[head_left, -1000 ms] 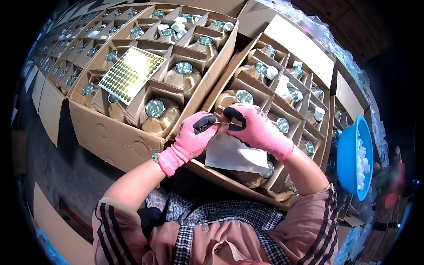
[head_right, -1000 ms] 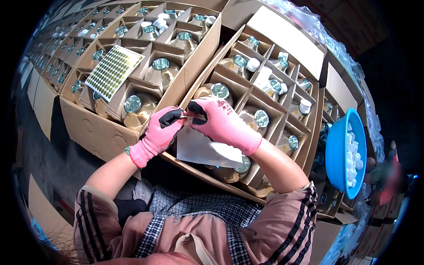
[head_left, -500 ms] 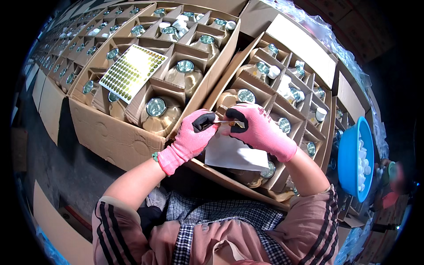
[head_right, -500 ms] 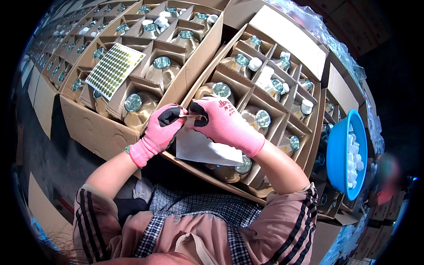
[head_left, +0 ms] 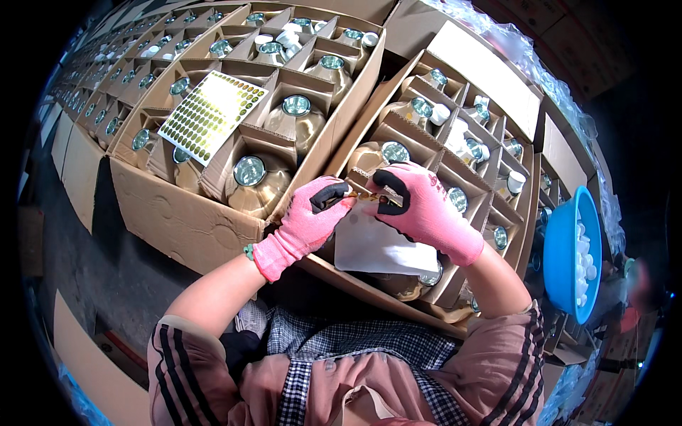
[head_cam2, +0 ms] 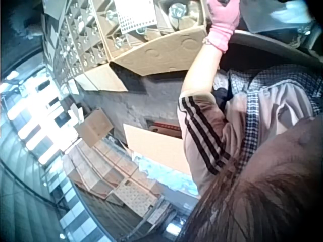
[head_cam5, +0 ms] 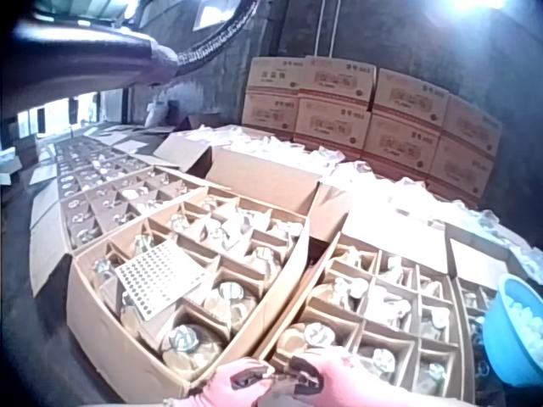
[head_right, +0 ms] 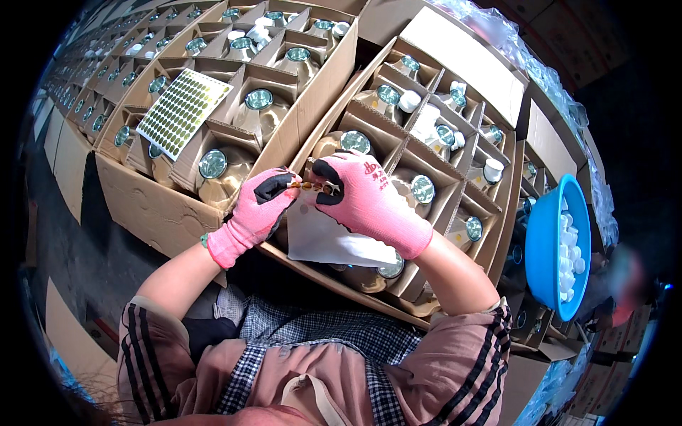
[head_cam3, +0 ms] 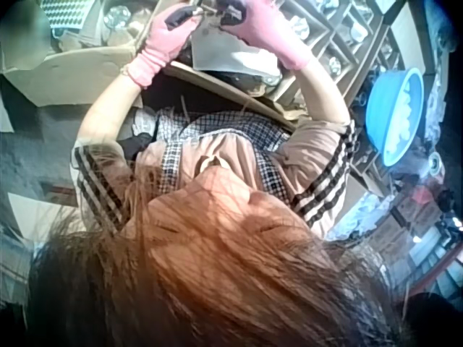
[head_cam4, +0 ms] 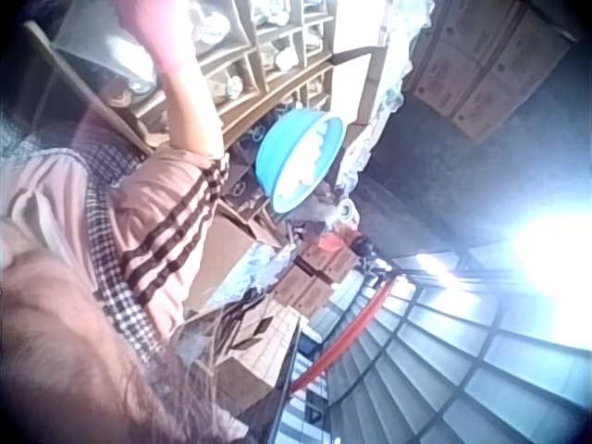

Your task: The person applies round gold stickers to the lids of small glass jars arranged in a cardboard tray. They peel individual stickers from a sheet and press them onto the jar tops one by one. The person wears pink gloves and works in a warehouse setting with other boxes and a blue basin visible.

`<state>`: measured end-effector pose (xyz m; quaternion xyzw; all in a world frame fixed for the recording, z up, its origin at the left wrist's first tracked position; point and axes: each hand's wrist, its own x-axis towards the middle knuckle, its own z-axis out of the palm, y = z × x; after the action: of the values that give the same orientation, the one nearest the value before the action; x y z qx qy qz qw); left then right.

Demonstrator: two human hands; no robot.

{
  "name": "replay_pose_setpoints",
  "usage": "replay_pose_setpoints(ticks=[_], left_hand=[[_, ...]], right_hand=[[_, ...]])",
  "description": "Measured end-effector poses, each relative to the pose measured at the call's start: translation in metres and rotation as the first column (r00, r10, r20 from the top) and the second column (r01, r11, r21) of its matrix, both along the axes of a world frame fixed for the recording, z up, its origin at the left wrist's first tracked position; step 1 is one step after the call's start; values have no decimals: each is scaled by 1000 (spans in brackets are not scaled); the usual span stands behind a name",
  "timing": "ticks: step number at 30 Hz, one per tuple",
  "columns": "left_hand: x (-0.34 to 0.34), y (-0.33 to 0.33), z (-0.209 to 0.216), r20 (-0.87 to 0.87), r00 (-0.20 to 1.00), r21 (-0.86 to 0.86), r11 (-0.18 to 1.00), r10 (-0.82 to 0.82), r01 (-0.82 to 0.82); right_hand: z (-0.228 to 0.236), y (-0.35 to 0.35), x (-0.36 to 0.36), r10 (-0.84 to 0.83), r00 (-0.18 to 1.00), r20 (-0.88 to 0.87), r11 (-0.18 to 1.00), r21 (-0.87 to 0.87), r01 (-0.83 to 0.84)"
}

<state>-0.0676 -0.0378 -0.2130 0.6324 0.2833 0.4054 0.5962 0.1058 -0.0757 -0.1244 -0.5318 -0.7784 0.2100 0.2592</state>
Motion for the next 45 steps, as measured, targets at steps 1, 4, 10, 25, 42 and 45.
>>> replay_pose_setpoints(ticks=[1, 4, 10, 25, 42, 45], left_hand=[[0, 0, 1, -6, 1000, 1, 1000, 0, 0], [0, 0, 2, -27, 1000, 0, 1000, 8, -8], [1, 0, 0, -17, 1000, -62, 998, 10, -11], [-4, -4, -6, 6, 998, -85, 994, 68, -67], [5, -1, 2, -29, 998, 4, 998, 63, -63], [-1, -3, 1, -64, 995, -1, 997, 81, -82]], right_hand=[[0, 0, 1, -2, 1000, -6, 1000, 27, 2], [-6, 0, 6, 30, 998, 50, 993, 117, -36], [-8, -2, 5, -39, 980, 193, 972, 234, -8], [3, 63, 73, -289, 932, -219, 907, 249, 340], [-68, 274, 229, -228, 384, 895, 958, 135, 252], [-69, 278, 197, -120, 286, 951, 947, 23, 322]])
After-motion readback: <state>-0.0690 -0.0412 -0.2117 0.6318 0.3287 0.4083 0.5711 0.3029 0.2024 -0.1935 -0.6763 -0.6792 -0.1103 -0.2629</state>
